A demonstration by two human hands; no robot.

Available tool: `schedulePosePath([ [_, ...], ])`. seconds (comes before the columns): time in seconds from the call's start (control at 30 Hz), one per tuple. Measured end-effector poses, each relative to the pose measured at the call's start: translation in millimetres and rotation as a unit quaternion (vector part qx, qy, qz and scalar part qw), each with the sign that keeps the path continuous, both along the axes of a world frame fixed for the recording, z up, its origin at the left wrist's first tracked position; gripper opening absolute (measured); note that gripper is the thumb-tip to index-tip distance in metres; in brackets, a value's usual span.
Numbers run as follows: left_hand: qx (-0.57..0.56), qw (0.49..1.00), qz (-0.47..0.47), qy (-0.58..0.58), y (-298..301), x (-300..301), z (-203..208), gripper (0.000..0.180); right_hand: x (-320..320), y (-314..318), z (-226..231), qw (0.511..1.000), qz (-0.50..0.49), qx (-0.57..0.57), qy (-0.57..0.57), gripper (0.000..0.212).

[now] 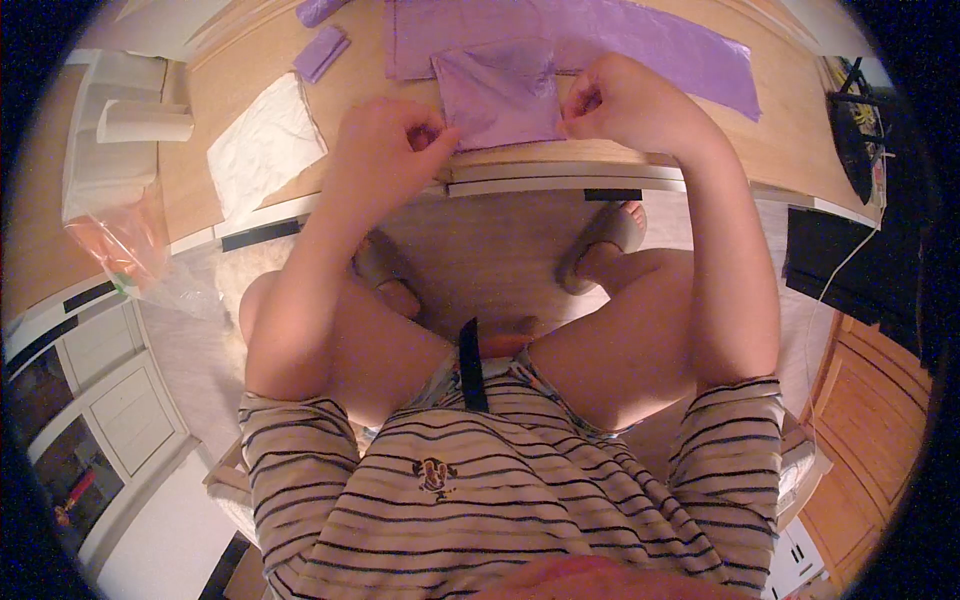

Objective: The person folds plastic bags into compact rectangular packets by hand on a desk.

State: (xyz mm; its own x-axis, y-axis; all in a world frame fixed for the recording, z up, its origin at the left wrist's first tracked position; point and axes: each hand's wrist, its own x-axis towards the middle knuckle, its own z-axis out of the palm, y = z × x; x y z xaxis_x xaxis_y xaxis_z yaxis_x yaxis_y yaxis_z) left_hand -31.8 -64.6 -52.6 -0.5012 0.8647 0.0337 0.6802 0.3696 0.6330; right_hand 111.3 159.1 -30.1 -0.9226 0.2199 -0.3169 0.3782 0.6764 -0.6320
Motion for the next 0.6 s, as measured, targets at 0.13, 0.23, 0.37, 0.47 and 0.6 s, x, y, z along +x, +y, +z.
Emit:
schedulePosePath([
  [0.13, -0.001, 0.996, -0.026, 0.090, -3.5, -1.1, -8.3, 0.021, -1.8, -3.8, 3.4, 1.000, 0.006, 0.008, 0.005, 0.016],
  [0.23, -0.008, 0.997, -0.005, 0.075, -2.8, 0.7, -7.3, 0.020, -1.6, -2.3, -1.4, 0.999, 0.023, 0.022, 0.016, 0.016],
  [0.37, -0.042, 0.989, -0.003, 0.144, 0.7, 7.3, 1.4, 0.032, -0.3, -1.9, -7.7, 0.999, 0.007, 0.018, 0.030, 0.016],
  [0.47, 0.072, 0.971, -0.032, 0.226, 7.8, 11.0, -6.0, 0.054, -1.5, -0.6, -9.2, 1.000, 0.010, 0.017, 0.021, 0.016],
  [0.6, 0.107, 0.954, -0.106, 0.258, 22.2, 23.5, -23.3, 0.078, -4.6, -6.2, -0.8, 1.000, 0.010, 0.020, 0.016, 0.018],
])
